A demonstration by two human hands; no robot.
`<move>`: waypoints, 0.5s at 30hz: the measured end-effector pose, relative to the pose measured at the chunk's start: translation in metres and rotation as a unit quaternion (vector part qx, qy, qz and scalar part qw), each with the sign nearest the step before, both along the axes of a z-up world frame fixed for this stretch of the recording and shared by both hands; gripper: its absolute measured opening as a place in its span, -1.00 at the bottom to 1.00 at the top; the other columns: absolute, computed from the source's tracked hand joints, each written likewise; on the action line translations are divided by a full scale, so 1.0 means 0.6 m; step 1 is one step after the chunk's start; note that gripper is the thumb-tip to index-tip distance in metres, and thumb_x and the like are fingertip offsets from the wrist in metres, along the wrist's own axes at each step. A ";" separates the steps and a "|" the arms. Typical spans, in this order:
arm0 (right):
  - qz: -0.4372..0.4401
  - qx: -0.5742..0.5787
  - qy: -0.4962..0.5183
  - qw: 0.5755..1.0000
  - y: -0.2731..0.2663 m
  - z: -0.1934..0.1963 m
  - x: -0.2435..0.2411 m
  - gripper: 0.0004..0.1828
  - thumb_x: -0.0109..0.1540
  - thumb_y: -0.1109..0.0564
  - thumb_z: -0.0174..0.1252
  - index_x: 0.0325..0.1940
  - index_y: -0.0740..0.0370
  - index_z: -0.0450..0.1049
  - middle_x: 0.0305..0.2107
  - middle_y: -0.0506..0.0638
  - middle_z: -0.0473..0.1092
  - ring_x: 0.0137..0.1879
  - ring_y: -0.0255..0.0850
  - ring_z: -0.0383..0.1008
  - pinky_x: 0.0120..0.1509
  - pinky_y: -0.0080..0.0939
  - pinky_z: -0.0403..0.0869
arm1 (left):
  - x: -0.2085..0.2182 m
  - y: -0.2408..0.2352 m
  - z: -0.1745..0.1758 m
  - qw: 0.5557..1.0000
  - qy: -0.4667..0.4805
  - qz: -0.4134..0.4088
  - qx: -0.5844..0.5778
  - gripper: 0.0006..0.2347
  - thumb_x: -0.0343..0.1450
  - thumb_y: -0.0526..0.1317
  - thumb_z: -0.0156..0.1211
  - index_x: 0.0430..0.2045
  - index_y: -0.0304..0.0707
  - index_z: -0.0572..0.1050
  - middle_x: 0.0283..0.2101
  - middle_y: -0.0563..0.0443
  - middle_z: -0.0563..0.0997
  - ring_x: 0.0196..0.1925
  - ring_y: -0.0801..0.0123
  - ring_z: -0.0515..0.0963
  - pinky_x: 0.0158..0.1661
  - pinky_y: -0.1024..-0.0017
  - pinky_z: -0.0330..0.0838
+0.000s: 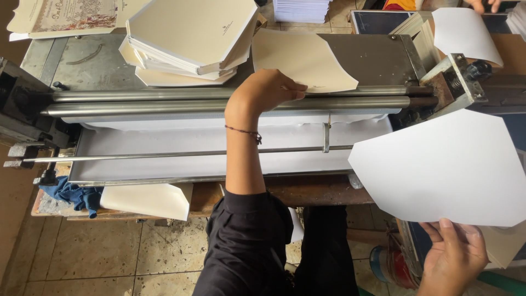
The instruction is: Feeding individual sheets of paper through a roller-based gluing machine and stacking them.
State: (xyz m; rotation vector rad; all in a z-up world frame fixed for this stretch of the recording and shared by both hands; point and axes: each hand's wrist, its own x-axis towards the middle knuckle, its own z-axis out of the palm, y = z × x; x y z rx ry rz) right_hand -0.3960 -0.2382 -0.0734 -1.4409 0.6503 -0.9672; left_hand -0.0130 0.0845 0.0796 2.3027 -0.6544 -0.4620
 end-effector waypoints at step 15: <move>-0.009 -0.011 0.012 1.000 -0.005 -0.008 -0.006 -0.84 0.56 0.25 0.29 -0.02 0.22 0.42 -0.18 0.05 0.49 -0.04 -0.14 0.63 0.18 -0.12 0.84 | 0.023 -0.076 -0.052 0.998 -0.055 0.023 0.016 -0.72 0.48 0.05 0.30 0.04 0.24 0.74 -0.24 0.09 0.82 -0.31 0.25 0.66 -0.28 0.30 0.41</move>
